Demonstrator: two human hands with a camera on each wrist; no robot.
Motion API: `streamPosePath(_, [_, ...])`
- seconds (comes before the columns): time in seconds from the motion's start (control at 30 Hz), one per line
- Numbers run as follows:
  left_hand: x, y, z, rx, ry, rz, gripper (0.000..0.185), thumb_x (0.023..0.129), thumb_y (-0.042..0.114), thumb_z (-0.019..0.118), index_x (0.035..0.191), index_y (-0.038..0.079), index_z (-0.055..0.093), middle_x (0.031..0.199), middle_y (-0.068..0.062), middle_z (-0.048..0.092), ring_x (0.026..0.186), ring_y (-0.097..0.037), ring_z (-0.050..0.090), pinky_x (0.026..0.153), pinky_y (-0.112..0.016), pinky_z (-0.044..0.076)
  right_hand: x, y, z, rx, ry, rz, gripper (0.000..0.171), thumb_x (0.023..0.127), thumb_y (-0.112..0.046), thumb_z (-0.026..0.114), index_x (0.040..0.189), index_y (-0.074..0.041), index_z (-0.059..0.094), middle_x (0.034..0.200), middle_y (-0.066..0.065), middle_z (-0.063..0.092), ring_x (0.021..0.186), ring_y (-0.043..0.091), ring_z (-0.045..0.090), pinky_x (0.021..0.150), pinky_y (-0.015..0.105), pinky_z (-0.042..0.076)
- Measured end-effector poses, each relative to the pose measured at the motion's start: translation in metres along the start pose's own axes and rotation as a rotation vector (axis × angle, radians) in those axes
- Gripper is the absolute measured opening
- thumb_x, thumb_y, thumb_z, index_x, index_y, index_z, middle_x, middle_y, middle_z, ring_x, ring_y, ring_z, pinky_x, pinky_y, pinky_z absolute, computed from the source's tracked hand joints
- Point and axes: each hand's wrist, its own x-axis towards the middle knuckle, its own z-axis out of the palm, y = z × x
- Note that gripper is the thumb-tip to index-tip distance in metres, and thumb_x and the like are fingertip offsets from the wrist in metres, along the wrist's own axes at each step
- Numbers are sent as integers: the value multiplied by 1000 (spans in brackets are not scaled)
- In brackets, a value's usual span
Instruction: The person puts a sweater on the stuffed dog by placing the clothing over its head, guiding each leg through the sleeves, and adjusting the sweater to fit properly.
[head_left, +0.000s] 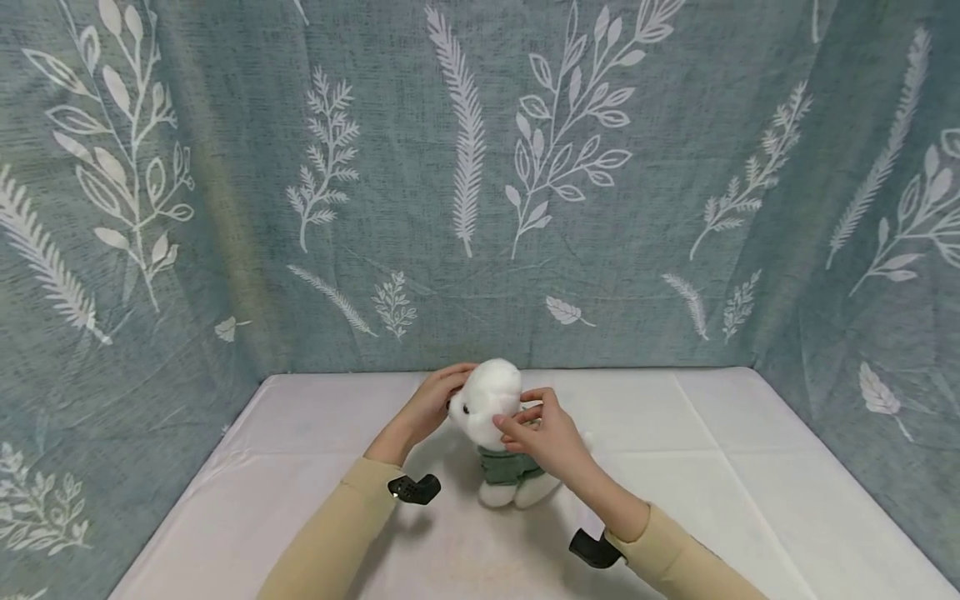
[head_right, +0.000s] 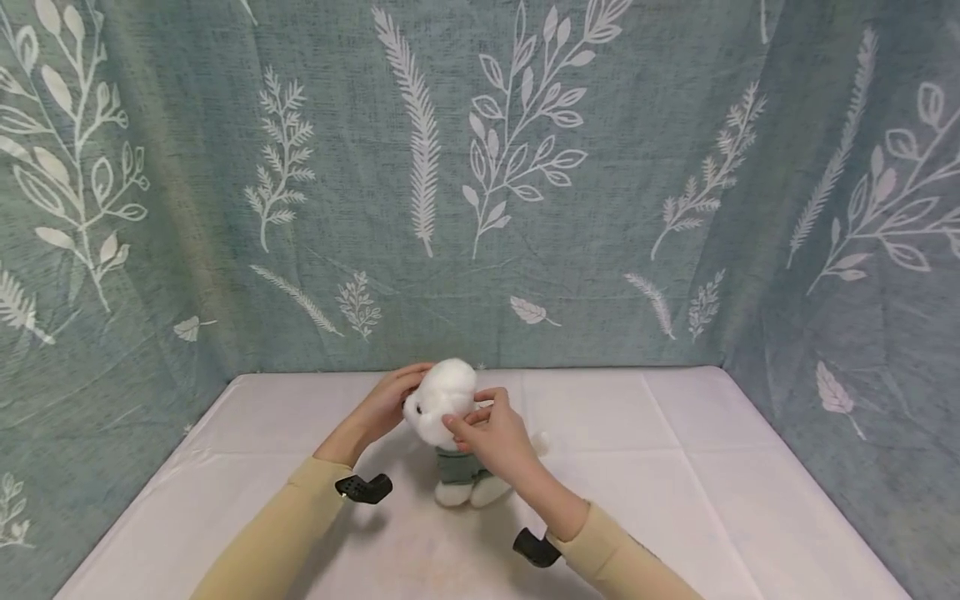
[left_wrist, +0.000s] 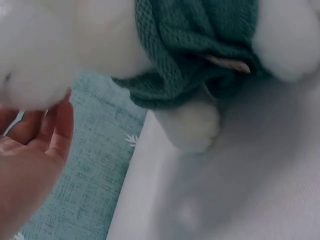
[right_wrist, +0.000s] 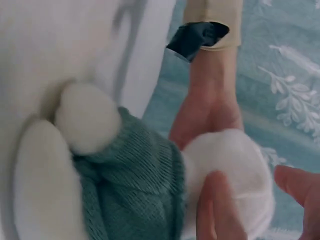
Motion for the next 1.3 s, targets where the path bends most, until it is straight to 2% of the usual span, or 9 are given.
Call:
streamPosePath(0.2, [-3,-6,-5,14,-41,41,42,99,20,41,137,3,47,133,-6,52,111,-11,53,94,-32,44,3,4,12,-185,93,-79,67,81,-42,73,123,-5,37,92,8,58,77,13,61,65,28,52])
streamPosePath(0.37, [-8,-5,-8,2,-32,67,37,95,16,44,129,5,52,120,1,55,106,-13,53,91,-32,44,6,5,17,-260,143,-115,74,78,-44,75,125,-3,36,92,9,55,77,15,56,65,29,50])
streamPosePath(0.57, [-17,-8,-11,22,-33,122,25,94,14,53,119,10,54,115,1,55,107,-14,53,95,-36,42,8,12,5,-252,130,-86,63,82,-38,74,125,-6,42,108,11,56,95,21,59,79,35,53])
streamPosePath(0.63, [-20,-9,-12,34,-40,149,25,94,13,56,118,9,54,115,2,57,108,-13,54,96,-35,42,8,14,-1,-241,122,-82,60,82,-36,73,126,-7,44,112,11,58,102,22,59,85,37,53])
streamPosePath(0.77, [-25,-9,-11,84,-41,188,29,91,13,63,118,8,54,113,3,60,106,-14,57,91,-32,46,7,19,-14,-235,126,-83,56,83,-34,73,127,-9,50,116,10,61,107,24,60,87,39,52])
streamPosePath(0.97, [-33,-2,0,204,-35,168,36,87,20,69,119,8,56,112,-2,60,101,-20,58,82,-32,51,7,27,-35,-201,98,-78,47,84,-29,73,125,-12,58,117,8,64,108,24,62,88,37,52])
streamPosePath(1.2, [-42,10,17,308,-8,140,39,86,19,71,118,3,55,105,-8,59,91,-17,57,79,-30,50,9,31,-57,-228,-2,-60,50,87,-30,69,130,-10,55,124,13,61,113,29,60,91,39,52])
streamPosePath(1.3, [-47,14,25,340,4,127,39,85,20,71,116,3,56,104,-9,59,90,-17,57,78,-29,50,9,33,-63,-234,-13,-62,47,88,-29,67,130,-11,55,124,13,61,115,30,59,92,40,51])
